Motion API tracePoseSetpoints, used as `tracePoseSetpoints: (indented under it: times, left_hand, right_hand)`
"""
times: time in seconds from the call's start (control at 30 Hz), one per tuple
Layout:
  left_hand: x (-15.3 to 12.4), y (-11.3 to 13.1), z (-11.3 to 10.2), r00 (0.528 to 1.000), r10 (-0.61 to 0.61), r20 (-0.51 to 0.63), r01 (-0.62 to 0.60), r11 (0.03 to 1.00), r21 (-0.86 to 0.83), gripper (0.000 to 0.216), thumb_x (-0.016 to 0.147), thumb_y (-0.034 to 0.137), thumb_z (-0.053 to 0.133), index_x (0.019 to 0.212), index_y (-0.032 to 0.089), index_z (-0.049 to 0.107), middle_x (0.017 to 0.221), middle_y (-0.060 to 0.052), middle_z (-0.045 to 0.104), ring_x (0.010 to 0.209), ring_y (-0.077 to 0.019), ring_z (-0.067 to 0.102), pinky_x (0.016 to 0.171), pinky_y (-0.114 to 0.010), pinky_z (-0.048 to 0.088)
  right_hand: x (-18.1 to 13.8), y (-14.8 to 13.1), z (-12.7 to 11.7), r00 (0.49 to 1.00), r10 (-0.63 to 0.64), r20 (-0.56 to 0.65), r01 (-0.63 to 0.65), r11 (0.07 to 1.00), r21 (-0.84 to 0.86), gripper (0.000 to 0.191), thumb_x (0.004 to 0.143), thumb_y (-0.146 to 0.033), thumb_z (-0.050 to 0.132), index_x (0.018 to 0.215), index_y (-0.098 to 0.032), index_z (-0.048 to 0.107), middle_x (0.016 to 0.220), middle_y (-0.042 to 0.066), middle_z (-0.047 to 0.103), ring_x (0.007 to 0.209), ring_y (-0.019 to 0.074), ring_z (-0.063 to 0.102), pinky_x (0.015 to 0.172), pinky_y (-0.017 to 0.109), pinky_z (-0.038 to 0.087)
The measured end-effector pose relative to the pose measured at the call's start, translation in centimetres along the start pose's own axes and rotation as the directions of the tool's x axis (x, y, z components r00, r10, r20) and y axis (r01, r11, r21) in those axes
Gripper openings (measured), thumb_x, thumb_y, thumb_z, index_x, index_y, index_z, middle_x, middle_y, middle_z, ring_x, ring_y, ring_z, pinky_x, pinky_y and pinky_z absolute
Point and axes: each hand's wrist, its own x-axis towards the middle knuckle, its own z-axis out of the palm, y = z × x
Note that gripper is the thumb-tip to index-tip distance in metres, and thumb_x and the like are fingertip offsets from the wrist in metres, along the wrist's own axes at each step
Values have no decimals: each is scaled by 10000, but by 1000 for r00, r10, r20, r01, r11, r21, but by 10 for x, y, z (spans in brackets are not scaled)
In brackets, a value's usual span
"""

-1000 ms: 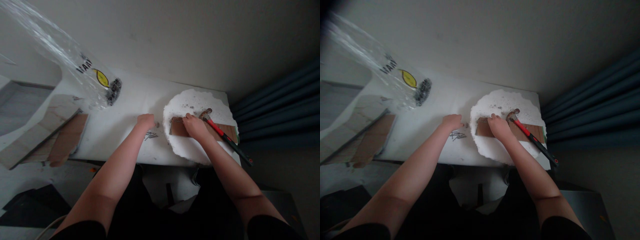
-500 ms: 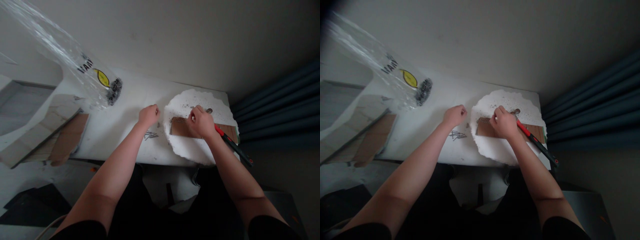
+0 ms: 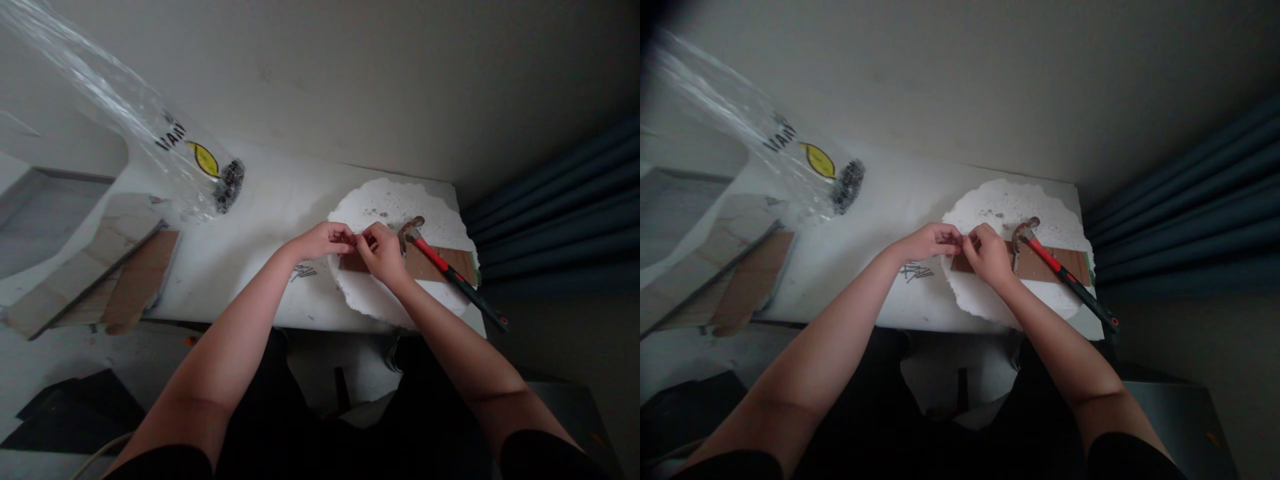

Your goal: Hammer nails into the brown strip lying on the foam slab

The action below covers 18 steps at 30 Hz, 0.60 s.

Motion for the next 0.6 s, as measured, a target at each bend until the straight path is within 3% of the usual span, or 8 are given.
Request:
tracePoseSetpoints:
  times: [0.17,0.23,0.3,0.37,0.6]
  left_hand:
    - [-11,-13,-36,985,-135,-107,159,951,264,225,819,295,676,999,164,705,966,-68,750,884,-165,673,809,-305,519]
    - [-19,-27,-54,953,-272,-132,302,841,449,206,768,313,700,926,187,737,924,-42,761,874,-169,675,796,-280,509]
    - [-24,-41,-63,888,-448,-104,413,677,610,158,697,287,715,826,205,751,832,-13,757,816,-161,671,726,-242,490]
    - [-25,-52,-63,831,-548,-94,447,557,700,169,633,254,716,791,212,759,797,-5,756,777,-156,667,669,-220,468]
    - [-15,-50,-41,793,-594,-135,410,356,840,199,597,236,708,774,219,798,845,-67,783,762,-197,682,644,-251,471]
  right_hand:
    - [4,8,-9,999,38,18,-39,996,86,300,986,-440,498,981,-178,644,974,72,665,791,163,600,720,275,472]
    - [7,15,-14,998,70,4,-70,995,72,312,995,-443,479,959,-180,643,968,70,667,783,162,601,704,274,471]
    - [9,21,-18,998,63,17,-63,998,29,309,999,-429,480,923,-177,642,945,65,662,771,160,597,716,277,467]
    - [10,27,-19,998,35,47,-32,998,-52,306,1011,-389,464,893,-171,643,910,64,656,791,169,596,758,286,459]
    - [13,28,-17,948,94,303,37,916,-400,215,976,-224,490,990,-142,688,1033,107,669,909,198,613,806,284,431]
